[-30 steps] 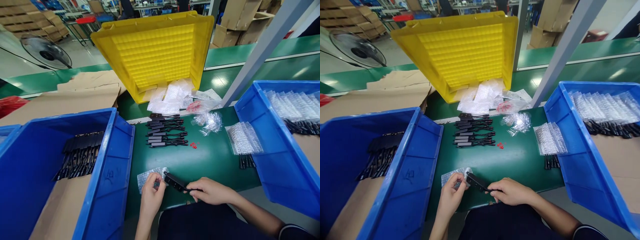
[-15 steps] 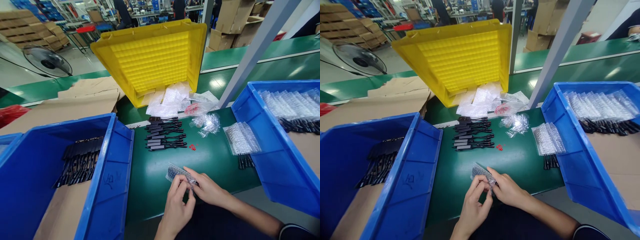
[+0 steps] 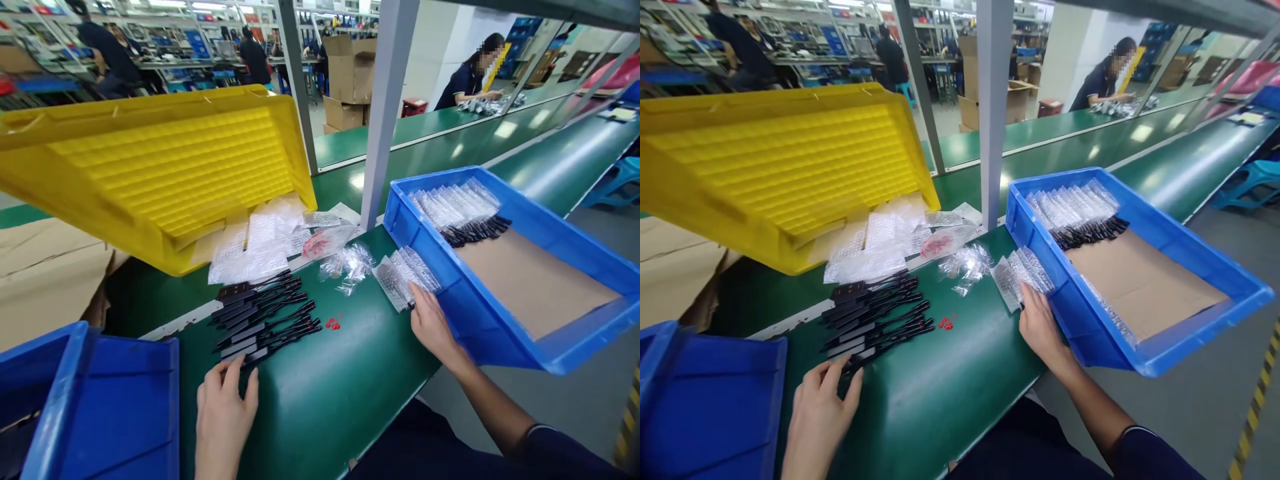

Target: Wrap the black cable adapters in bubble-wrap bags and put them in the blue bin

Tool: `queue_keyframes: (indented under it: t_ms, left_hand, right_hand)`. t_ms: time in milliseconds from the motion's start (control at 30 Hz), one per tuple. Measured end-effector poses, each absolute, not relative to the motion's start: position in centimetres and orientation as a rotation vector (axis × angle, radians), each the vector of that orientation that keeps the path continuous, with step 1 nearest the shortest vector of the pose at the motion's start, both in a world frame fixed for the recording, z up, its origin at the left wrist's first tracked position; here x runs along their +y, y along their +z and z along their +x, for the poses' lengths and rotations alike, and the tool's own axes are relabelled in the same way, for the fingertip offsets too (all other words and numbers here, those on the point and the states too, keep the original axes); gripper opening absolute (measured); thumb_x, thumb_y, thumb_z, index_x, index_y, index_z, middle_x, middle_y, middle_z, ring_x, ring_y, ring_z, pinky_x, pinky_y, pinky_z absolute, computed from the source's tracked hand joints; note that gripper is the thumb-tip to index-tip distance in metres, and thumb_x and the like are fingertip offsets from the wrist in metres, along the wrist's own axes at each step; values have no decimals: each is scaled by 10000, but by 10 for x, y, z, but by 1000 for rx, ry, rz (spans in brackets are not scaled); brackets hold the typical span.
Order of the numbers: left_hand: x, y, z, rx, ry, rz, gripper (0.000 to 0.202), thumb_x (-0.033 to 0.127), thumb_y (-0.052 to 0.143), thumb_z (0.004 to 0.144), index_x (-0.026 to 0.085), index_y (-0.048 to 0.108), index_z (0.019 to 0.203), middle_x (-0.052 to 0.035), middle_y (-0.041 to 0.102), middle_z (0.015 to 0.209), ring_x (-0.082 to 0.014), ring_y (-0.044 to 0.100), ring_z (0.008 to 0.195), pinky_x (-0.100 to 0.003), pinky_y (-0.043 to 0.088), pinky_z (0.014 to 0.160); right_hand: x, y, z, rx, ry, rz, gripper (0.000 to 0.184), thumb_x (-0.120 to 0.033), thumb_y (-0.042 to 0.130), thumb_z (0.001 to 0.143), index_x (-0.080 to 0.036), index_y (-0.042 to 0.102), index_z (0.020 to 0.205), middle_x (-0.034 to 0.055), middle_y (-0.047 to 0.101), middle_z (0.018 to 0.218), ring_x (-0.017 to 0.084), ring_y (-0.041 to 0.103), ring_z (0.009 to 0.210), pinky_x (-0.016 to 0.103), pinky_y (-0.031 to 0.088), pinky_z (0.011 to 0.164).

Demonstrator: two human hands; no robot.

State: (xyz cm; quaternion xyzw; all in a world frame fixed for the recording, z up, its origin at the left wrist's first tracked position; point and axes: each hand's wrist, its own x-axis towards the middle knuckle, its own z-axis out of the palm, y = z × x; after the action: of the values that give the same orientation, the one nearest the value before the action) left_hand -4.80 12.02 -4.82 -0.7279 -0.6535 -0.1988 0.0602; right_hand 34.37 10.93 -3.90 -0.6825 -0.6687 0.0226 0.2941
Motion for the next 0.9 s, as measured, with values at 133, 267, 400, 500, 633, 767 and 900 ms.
queue_keyframes:
  t_ms: [133,267,400,500,633,767,900]
  left_hand:
    - [118,-58,-59,-2021,-572,-2288,408,450,387,885,147,619,1029,-144,538,978,-299,529,865,-417,472,729]
    - [114,-66,-68,-2135,-630,-2414,333,507,481,810,206,597,890,-109,569,951,-291,547,837,-424,472,744]
    - [106,-71,-78,-2317,-594,-2537,359,560,570,745,225,573,874,-100,606,1006,-287,573,856,-425,482,769]
    - [101,-70,-81,-2451,-610,-2537,435,562,554,760,208,581,1010,-107,636,1015,-296,580,884,-437,489,784]
    - [95,-58,-78,-2540,-737,-2531,436,552,622,706,210,638,975,-95,656,983,-315,583,931,-456,491,820]
    - [84,-37,-69,-2730,-1397,-2315,413,509,735,653,222,662,941,-70,671,1023,-301,618,997,-428,502,876]
    - [69,-12,-47,-2650,-2755,-1487,465,438,831,608,229,659,985,-50,718,1014,-279,675,985,-413,547,878]
  right_hand:
    - [111,-29,329,-1874,11,-1716,544,-94,360,872,-138,415,1412,155,555,1302,282,489,1227,506,444,1023]
    - [123,-28,300,-2146,111,-1771,443,-173,375,936,-121,489,1361,153,535,1342,270,472,1246,455,423,1050]
    - [133,-36,292,-2175,106,-2007,473,-187,435,908,8,495,1335,242,482,1386,344,418,1300,487,382,1068]
    - [131,-41,294,-2133,114,-2092,480,-191,437,905,69,498,1305,290,478,1376,382,402,1314,524,376,1056]
    - [123,-40,297,-2103,135,-2168,482,-248,457,911,54,516,1283,314,516,1324,408,447,1276,572,407,1005]
    - [116,-26,299,-2156,201,-2073,438,-281,475,924,-44,539,1287,240,549,1328,346,494,1255,521,443,1002]
    - [111,5,282,-2116,460,-1562,298,-242,434,960,-158,596,1195,128,654,1193,250,592,1135,440,495,960]
